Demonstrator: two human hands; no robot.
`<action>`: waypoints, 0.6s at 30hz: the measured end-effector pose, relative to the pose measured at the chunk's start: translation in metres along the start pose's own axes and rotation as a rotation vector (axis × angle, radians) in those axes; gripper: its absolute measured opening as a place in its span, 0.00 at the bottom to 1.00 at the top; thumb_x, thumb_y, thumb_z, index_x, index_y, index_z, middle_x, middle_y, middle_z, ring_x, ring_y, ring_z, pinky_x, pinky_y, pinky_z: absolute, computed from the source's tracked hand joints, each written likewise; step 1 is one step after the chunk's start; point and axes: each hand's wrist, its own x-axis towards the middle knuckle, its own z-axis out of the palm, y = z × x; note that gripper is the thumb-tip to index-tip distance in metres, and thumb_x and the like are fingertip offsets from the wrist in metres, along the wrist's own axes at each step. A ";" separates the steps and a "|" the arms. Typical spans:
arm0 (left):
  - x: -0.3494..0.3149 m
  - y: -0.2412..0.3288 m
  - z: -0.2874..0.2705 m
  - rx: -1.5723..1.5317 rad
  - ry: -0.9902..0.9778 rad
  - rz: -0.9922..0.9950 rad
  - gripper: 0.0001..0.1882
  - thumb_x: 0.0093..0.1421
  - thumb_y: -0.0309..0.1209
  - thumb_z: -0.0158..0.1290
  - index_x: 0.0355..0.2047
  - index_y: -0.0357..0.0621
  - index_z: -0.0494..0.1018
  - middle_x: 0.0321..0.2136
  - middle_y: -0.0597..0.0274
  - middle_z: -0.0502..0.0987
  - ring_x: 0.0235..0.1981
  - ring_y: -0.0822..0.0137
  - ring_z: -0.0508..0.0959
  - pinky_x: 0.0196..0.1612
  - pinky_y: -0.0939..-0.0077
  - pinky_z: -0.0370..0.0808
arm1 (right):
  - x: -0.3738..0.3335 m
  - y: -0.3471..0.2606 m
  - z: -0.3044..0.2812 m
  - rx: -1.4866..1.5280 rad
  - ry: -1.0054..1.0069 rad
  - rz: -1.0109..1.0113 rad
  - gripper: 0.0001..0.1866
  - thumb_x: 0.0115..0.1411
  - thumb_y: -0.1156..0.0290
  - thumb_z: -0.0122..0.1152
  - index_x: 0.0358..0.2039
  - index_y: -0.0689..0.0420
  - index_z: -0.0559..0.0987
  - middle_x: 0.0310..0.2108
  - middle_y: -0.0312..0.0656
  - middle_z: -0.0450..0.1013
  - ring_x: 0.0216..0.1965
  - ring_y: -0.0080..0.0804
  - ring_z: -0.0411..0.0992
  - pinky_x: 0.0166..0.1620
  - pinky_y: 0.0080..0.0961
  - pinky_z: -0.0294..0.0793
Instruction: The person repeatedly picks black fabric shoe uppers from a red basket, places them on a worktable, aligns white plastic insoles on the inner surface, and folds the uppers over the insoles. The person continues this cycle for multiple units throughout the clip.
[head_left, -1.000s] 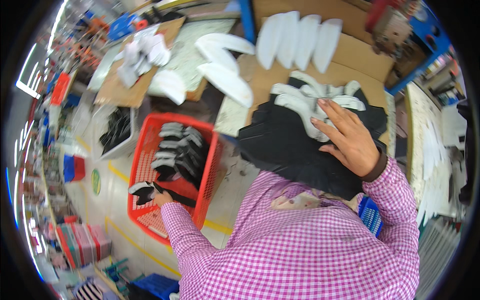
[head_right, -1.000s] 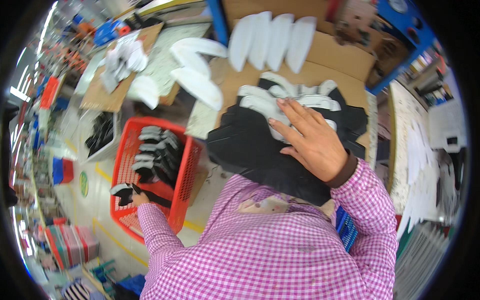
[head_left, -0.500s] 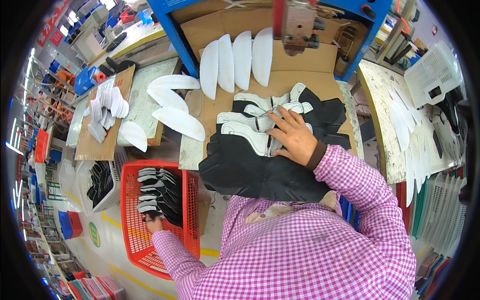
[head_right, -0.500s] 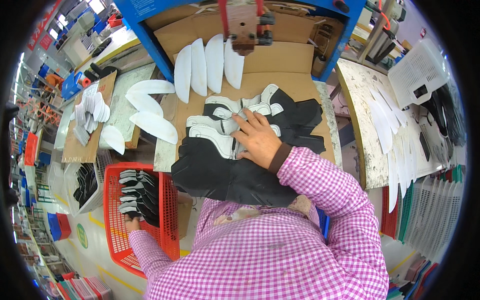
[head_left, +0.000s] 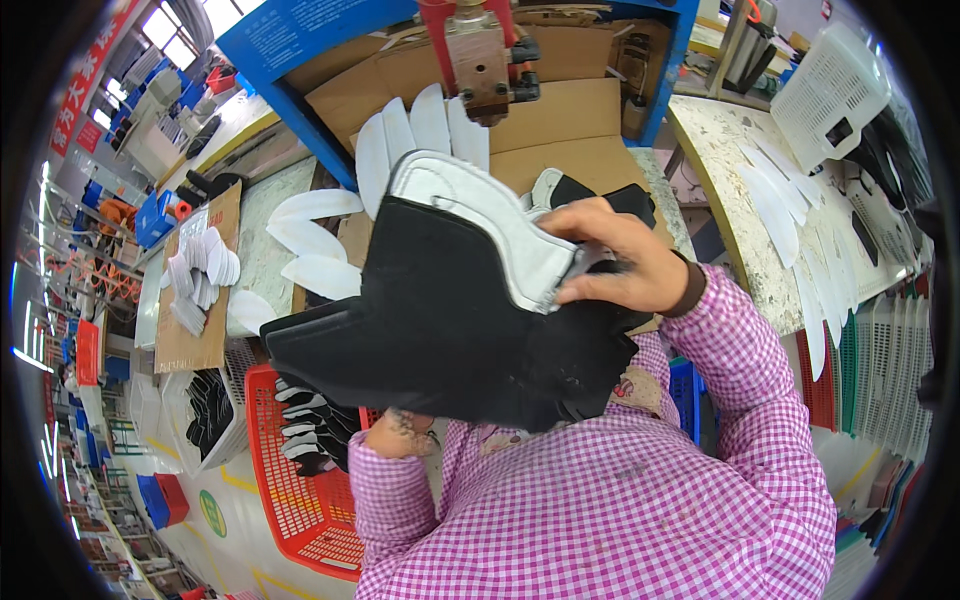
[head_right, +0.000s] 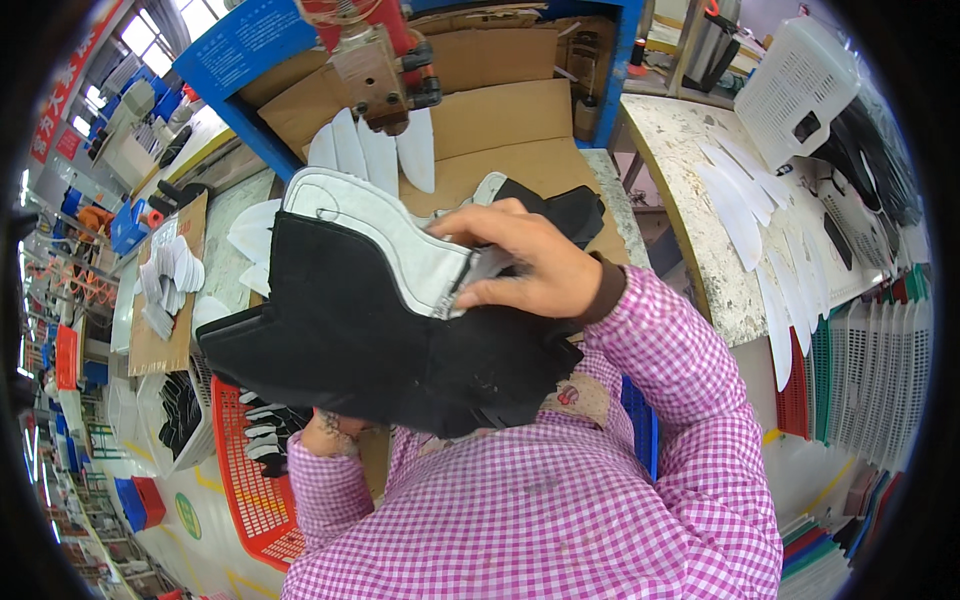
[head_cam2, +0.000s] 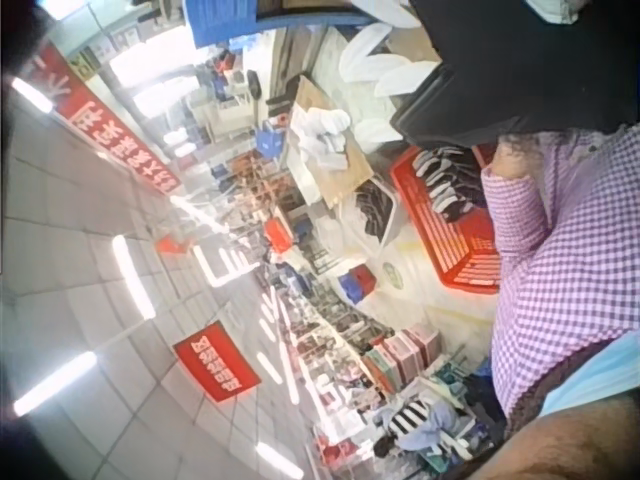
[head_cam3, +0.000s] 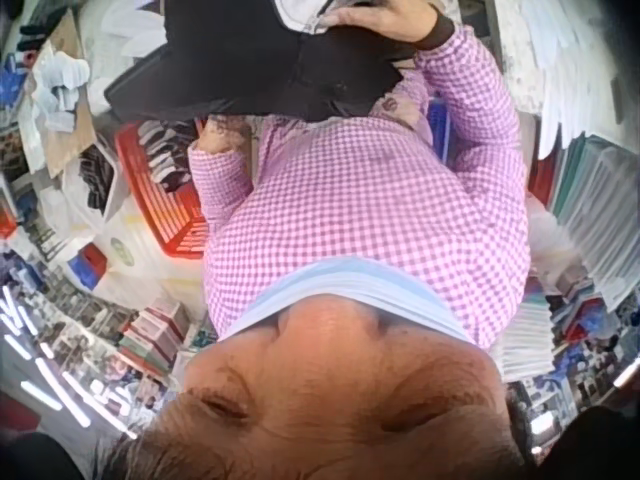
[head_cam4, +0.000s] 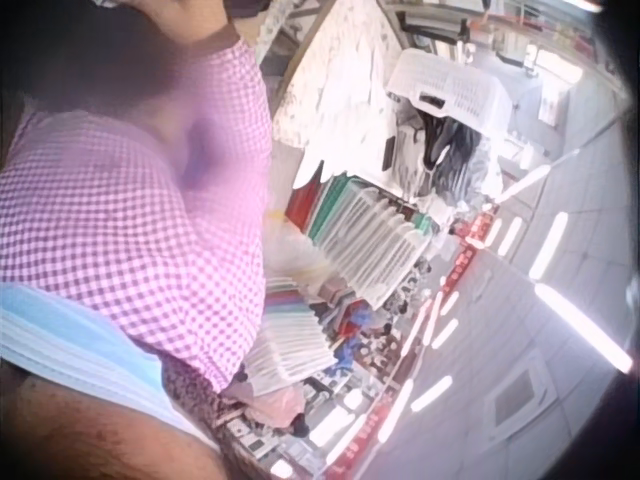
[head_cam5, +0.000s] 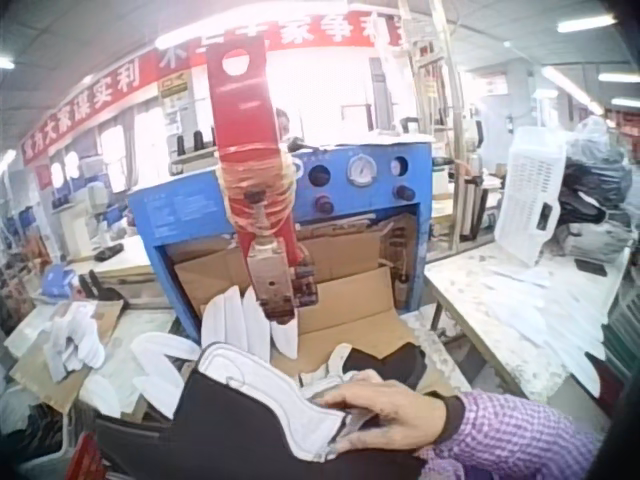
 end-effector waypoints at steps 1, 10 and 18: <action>0.011 -0.004 0.013 -0.089 0.041 0.025 0.31 0.52 0.12 0.45 0.58 0.37 0.58 0.56 0.47 0.65 0.56 0.52 0.69 0.55 0.55 0.72 | 0.005 0.003 0.000 -0.085 -0.028 -0.023 0.30 0.48 0.65 0.70 0.52 0.55 0.72 0.42 0.43 0.73 0.43 0.34 0.65 0.51 0.29 0.59; 0.067 0.002 0.009 -0.756 0.339 0.035 0.20 0.59 0.24 0.46 0.52 0.34 0.65 0.49 0.44 0.73 0.53 0.51 0.72 0.56 0.52 0.70 | -0.006 0.050 -0.004 -0.030 0.225 0.165 0.41 0.54 0.59 0.66 0.63 0.59 0.57 0.59 0.49 0.62 0.56 0.38 0.64 0.57 0.33 0.63; 0.126 -0.023 -0.007 -0.683 0.404 0.214 0.17 0.56 0.21 0.50 0.47 0.32 0.70 0.50 0.49 0.73 0.52 0.55 0.73 0.57 0.57 0.69 | -0.025 0.078 0.001 0.880 0.334 0.595 0.25 0.56 0.73 0.62 0.53 0.63 0.68 0.48 0.46 0.71 0.49 0.30 0.70 0.54 0.24 0.67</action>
